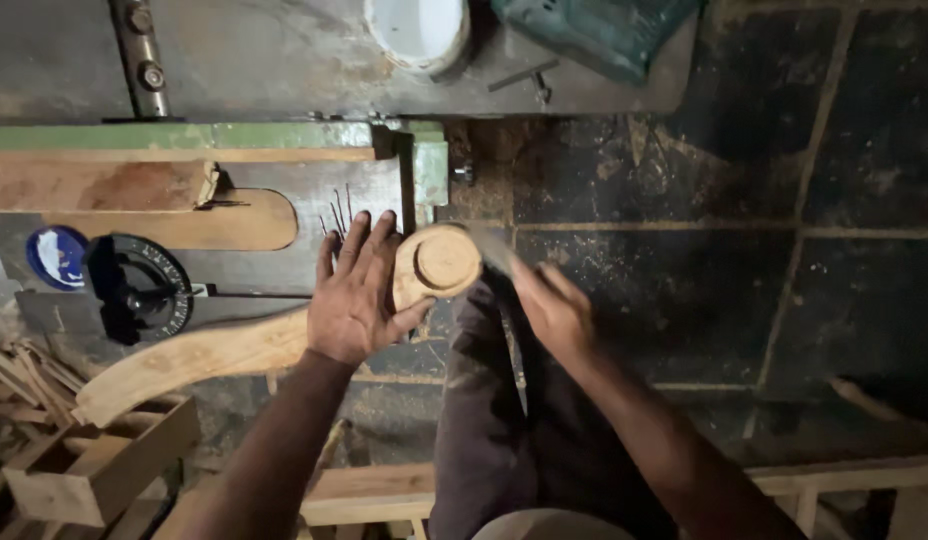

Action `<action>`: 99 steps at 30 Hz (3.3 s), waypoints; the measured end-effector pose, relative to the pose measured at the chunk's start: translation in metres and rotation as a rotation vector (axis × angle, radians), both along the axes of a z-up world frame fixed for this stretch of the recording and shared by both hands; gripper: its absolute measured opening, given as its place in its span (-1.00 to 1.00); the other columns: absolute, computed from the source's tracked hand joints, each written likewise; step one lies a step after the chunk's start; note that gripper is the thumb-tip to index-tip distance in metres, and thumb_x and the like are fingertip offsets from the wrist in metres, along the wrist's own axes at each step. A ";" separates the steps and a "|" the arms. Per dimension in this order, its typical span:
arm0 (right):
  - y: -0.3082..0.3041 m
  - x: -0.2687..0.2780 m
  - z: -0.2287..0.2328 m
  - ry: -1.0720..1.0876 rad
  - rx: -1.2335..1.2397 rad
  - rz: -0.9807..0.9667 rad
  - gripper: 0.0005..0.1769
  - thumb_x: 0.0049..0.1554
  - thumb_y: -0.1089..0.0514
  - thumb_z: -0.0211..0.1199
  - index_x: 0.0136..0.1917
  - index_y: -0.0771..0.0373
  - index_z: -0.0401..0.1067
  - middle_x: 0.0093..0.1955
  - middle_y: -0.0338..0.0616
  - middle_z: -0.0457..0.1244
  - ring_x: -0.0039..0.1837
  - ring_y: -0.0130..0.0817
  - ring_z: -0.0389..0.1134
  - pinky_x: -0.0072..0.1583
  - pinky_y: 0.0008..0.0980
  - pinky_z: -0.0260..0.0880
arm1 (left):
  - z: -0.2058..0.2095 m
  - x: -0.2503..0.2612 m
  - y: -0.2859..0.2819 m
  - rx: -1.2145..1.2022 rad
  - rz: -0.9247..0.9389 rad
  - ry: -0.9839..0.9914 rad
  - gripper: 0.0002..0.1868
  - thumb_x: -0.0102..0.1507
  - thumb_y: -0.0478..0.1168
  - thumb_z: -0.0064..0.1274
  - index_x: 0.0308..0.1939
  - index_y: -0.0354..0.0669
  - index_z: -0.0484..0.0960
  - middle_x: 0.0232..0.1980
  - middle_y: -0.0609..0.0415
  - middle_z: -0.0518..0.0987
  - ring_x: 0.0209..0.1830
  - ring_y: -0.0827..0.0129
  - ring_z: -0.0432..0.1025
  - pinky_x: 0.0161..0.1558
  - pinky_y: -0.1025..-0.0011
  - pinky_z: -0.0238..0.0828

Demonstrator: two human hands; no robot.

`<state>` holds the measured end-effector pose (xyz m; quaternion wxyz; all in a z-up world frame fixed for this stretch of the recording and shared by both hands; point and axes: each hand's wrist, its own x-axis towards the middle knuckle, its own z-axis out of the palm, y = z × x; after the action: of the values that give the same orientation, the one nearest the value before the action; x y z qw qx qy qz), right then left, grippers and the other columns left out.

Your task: The person uses a jointer machine to smooth a piece of wood and then uses a hand scraper to shape the edges of a curved wooden armrest.

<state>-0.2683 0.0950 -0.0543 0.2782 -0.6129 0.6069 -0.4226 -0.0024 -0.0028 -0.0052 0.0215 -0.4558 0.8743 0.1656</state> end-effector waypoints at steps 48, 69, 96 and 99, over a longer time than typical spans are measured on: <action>0.005 0.006 0.026 0.071 0.045 0.092 -0.59 0.24 0.33 0.27 0.36 0.23 0.44 -0.01 0.15 0.34 -0.03 -0.08 0.44 -0.04 -0.25 0.47 | 0.000 0.002 0.003 0.011 0.003 -0.007 -0.01 0.26 0.51 -0.22 0.47 -0.20 0.33 0.63 -0.08 0.17 0.65 0.01 -0.01 0.52 -0.17 -0.18; -0.017 -0.006 0.040 0.199 0.035 0.155 -0.59 0.22 0.37 0.29 0.34 0.27 0.48 -0.12 0.06 0.31 -0.13 -0.13 0.41 -0.07 -0.26 0.43 | 0.002 0.002 0.004 0.033 0.007 -0.007 -0.01 0.23 0.47 -0.11 0.44 -0.25 0.35 0.61 -0.08 0.17 0.64 0.00 -0.02 0.49 -0.19 -0.12; -0.047 0.014 0.089 0.497 0.044 0.219 -0.61 0.25 0.22 0.25 0.35 0.13 0.46 -0.05 0.03 0.32 -0.09 0.00 0.41 -0.10 -0.17 0.40 | 0.005 0.004 0.000 0.008 0.025 0.112 -0.01 0.21 0.44 -0.03 0.42 -0.29 0.34 0.59 -0.10 0.17 0.61 -0.02 0.00 0.48 -0.19 -0.10; -0.069 0.011 0.073 0.530 0.229 0.279 -0.58 0.24 0.27 0.26 0.38 0.23 0.50 -0.18 0.09 0.30 -0.19 0.01 0.38 -0.18 -0.15 0.38 | 0.004 0.006 0.009 0.017 0.022 0.104 -0.01 0.22 0.44 -0.05 0.43 -0.29 0.34 0.60 -0.10 0.17 0.61 -0.02 -0.01 0.49 -0.19 -0.11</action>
<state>-0.2573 0.0259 0.0187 0.2329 -0.7437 0.6118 -0.1352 0.0033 0.0062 -0.0012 -0.0221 -0.4557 0.8678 0.1968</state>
